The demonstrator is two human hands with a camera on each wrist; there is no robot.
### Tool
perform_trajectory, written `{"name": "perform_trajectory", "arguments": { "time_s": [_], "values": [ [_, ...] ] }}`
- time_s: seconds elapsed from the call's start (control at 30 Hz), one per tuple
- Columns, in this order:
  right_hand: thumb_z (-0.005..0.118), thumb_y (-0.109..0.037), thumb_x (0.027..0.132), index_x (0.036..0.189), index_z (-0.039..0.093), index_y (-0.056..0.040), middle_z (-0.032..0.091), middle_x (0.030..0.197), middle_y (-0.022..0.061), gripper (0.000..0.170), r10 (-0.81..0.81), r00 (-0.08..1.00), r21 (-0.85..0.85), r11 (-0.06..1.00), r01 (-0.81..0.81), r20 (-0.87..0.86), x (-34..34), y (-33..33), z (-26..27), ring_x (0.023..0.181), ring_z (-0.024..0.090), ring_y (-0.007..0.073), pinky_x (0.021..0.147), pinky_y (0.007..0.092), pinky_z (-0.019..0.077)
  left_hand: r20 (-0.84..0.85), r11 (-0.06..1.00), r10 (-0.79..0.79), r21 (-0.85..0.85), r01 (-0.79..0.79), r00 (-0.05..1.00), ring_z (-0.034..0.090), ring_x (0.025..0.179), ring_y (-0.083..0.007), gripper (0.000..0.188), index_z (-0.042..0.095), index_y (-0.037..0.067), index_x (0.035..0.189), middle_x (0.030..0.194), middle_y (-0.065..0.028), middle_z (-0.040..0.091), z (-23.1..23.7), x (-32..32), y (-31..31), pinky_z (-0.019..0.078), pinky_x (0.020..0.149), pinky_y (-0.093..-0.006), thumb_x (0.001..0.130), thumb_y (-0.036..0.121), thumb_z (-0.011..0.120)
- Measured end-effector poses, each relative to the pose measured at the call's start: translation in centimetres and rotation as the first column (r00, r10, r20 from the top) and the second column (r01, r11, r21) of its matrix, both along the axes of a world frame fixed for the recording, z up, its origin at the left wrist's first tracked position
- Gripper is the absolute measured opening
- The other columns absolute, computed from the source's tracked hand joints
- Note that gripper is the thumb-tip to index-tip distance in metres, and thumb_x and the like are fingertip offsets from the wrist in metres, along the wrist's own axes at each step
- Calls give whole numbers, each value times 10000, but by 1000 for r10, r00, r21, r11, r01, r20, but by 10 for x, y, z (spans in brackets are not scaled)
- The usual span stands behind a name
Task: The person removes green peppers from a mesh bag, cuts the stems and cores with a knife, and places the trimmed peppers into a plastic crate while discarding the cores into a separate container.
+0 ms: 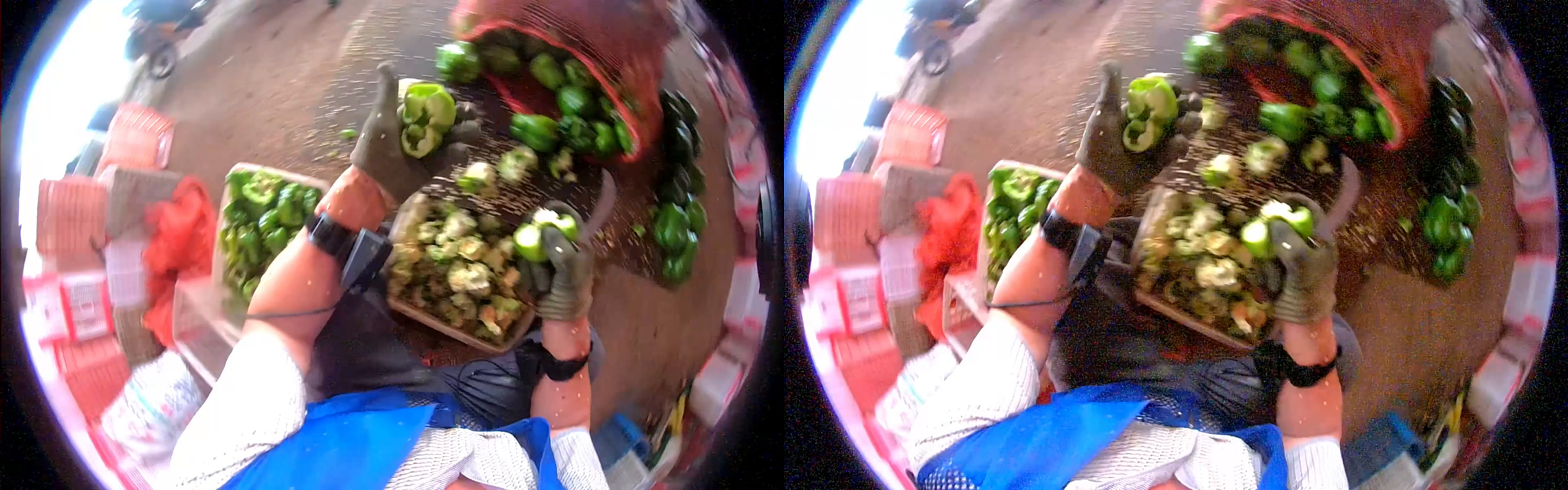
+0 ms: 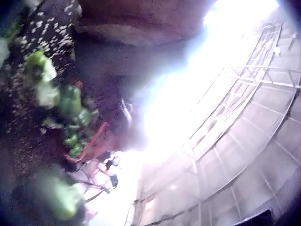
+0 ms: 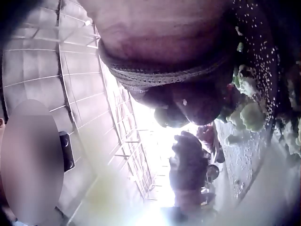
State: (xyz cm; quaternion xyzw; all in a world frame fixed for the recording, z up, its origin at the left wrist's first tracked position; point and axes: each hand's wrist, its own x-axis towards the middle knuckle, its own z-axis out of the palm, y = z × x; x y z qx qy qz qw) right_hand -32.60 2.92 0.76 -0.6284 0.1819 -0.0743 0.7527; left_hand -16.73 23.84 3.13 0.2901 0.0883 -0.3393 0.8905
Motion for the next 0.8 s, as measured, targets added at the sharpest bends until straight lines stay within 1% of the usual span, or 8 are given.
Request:
{"name": "perform_trajectory", "arguments": {
  "time_s": [0.07, 0.2, 0.27, 0.33, 0.5, 0.6, 0.67, 0.8],
  "values": [
    [675, -258, 864, 1152, 582, -8, 635, 979, 86, 393, 88, 996, -140, 987, -84, 21, -1, -7, -30, 816, 638, 152, 657, 254, 549, 50, 998, 54, 14, -55, 997, 695, 813, -257, 704, 621, 34, 1049, 951, -127, 694, 6, 14, 58, 571, 609, -326, 873, 703, 487],
    [690, -361, 858, 1109, 620, -65, 576, 730, -1, 394, 51, 993, 167, 985, -32, -111, -12, 12, -6, 541, 534, 84, 384, 224, 388, 426, 804, 306, 362, -471, 851, 682, 748, -204, 460, 643, 90, 1002, 946, -102, 697, 15, -22, 202, 581, 646, -314, 921, 537, 573],
    [684, -402, 861, 1108, 636, -113, 471, 575, -59, 383, 35, 979, 206, 979, 8, -203, -19, 1, -14, 405, 405, 52, 299, 221, 251, 276, 821, 354, 365, -438, 894, 669, 720, -190, 453, 642, 98, 939, 865, -73, 683, 9, -69, 265, 568, 641, -288, 921, 545, 569],
    [673, -278, 870, 1136, 589, -87, 620, 781, 19, 338, 147, 966, 312, 947, -77, -211, -22, -3, -8, 391, 433, 82, 358, 235, 383, 245, 832, 263, 432, -348, 933, 662, 702, -174, 428, 649, 97, 966, 816, -53, 676, -10, -118, 325, 569, 638, -311, 947, 513, 553],
    [681, -287, 868, 1091, 606, -95, 625, 770, 13, 303, 261, 922, 322, 932, -165, -285, -18, 10, -26, 410, 468, 88, 350, 239, 395, 359, 90, 349, 907, -412, 866, 642, 740, -188, 358, 639, 79, 1170, 973, -45, 682, -126, -200, 395, 512, 614, -327, 971, 362, 547],
    [695, -287, 856, 1074, 617, -93, 622, 737, 30, 302, 261, 908, 289, 943, -167, -327, -15, 13, -33, 415, 495, 114, 351, 253, 410, 392, -447, 175, 849, -282, 903, 633, 942, -330, 412, 630, 18, 1124, 1064, -213, 660, -126, -188, 388, 481, 819, -406, 880, 349, 659],
    [694, -279, 859, 1078, 615, -85, 622, 728, 42, 303, 261, 883, 289, 945, -152, -390, -15, 17, -26, 413, 496, 122, 351, 258, 415, 601, -789, -50, 466, -400, 798, 621, 825, -218, 327, 616, 34, 1181, 946, -99, 674, -147, -169, 361, 493, 757, -366, 947, 261, 588],
    [703, -242, 855, 1095, 608, -32, 629, 741, 72, 333, 183, 920, 252, 963, -97, -347, -8, 11, -51, 446, 521, 147, 392, 281, 460, 277, -821, -136, 507, -265, 951, 323, 1347, -440, 800, 285, 10, 1472, 1466, -264, 351, -241, -151, 327, 228, 1139, -497, 888, 482, 561]
  ]
}}
